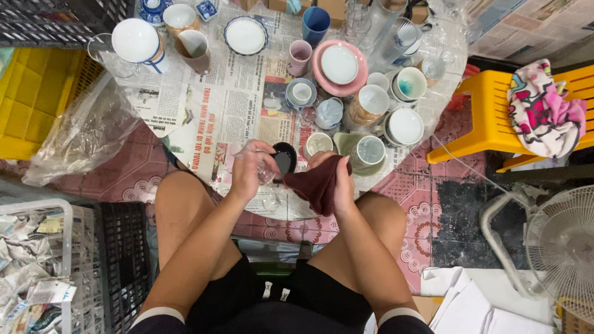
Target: The person sits on the floor and wipes various glassware items, including glasses and a small bowl, using a dark cloth. They handle each item individually, wiping the exterior and interior surfaces before placing them back on the table.
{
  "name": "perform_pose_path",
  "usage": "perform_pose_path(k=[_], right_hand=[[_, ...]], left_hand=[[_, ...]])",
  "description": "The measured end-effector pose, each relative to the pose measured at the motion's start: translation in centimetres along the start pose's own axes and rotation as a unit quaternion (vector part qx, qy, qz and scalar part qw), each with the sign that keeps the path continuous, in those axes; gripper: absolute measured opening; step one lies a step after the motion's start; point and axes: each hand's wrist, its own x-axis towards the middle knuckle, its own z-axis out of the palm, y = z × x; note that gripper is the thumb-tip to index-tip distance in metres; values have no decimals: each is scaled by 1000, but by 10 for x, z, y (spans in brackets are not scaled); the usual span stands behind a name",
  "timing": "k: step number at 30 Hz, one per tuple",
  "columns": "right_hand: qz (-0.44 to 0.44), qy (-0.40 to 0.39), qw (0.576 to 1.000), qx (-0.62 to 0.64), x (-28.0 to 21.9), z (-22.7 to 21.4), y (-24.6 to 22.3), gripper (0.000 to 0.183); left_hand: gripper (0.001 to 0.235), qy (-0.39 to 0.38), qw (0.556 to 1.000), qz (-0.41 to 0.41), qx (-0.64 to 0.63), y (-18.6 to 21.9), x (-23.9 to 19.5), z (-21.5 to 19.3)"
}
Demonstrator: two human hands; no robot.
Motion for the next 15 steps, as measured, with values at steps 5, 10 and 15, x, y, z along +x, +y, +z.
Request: perform_pose_path(k=[5,10,15], right_hand=[[18,2,1000,-7,-5,-1,2,67],[39,1,999,19,1,9,7,68],[-13,-63,997,30,3,16,9,69]], left_hand=[[27,-40,942,109,313,15,8,13],[33,-32,970,-26,242,36,31,17],[40,-93,952,-95,276,52,78,5]])
